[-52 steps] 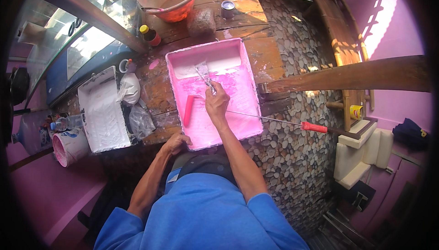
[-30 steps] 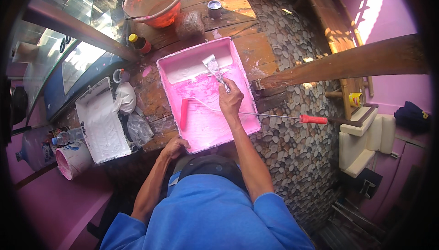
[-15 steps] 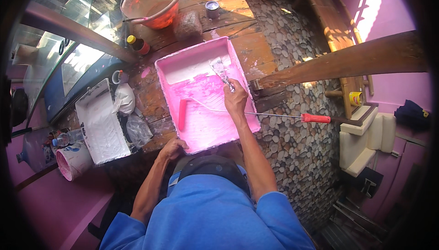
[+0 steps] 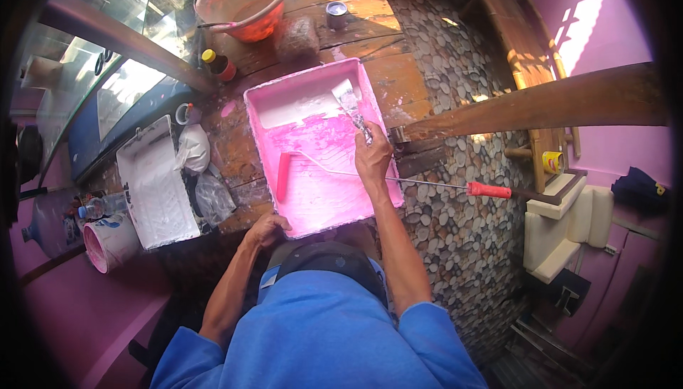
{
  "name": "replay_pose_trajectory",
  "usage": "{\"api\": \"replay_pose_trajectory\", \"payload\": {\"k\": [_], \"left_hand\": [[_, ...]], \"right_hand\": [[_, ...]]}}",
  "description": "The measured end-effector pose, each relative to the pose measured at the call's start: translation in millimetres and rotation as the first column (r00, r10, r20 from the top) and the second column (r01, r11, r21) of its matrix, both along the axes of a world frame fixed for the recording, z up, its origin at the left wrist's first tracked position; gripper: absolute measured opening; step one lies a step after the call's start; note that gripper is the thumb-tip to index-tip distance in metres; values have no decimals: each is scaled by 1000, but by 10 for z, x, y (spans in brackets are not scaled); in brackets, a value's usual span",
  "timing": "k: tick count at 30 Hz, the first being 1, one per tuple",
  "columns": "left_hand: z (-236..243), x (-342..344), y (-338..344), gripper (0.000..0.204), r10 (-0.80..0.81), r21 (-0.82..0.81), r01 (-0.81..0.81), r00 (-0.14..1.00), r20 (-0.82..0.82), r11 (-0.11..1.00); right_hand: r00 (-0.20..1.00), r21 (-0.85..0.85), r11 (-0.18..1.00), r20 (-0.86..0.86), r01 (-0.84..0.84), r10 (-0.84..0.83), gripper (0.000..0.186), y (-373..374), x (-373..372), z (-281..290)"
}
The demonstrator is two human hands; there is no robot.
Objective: The person pours water from a plastic bottle into a pink paint tray and then uses a paint roller and a putty knife to mix the pink paint. The person repeatedly scrapes and rolls the paint within the tray to blend it.
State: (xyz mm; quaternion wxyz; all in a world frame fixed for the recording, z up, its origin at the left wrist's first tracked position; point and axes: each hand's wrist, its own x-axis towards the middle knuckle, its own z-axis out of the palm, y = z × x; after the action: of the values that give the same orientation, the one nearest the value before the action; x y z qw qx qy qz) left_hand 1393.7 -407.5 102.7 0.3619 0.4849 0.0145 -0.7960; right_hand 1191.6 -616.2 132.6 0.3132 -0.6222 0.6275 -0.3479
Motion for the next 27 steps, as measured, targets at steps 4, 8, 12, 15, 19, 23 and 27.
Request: {"api": "replay_pose_trajectory", "payload": {"k": [4, 8, 12, 15, 19, 23, 27], "left_hand": [[124, -40, -57, 17, 42, -54, -39, 998, 40, 998], [163, -45, -60, 13, 38, -33, -36, 997, 60, 999], [27, -29, -16, 11, 12, -75, -5, 995, 96, 997], [30, -10, 4, 48, 3, 25, -5, 997, 80, 1000], [-113, 43, 61, 48, -73, -50, 78, 994, 85, 996], [-41, -10, 21, 50, -11, -76, 15, 998, 61, 997], [25, -52, -4, 47, 60, -96, -55, 997, 47, 994]], "right_hand": [[994, 2, 1000, -107, -13, 13, 27, -32, -96, -127], [997, 27, 997, -15, -71, 72, 27, -77, -70, -20], [983, -54, 993, -152, -108, 99, 25, -218, -78, 99], [966, 38, 990, -216, -136, 141, 24, -351, -44, 382], [944, -36, 987, -301, -157, 139, 23, -579, -99, 485], [934, 57, 990, -326, -133, 144, 24, -716, -142, 339], [993, 205, 977, -93, -56, 77, 28, -461, -81, 25]]}}
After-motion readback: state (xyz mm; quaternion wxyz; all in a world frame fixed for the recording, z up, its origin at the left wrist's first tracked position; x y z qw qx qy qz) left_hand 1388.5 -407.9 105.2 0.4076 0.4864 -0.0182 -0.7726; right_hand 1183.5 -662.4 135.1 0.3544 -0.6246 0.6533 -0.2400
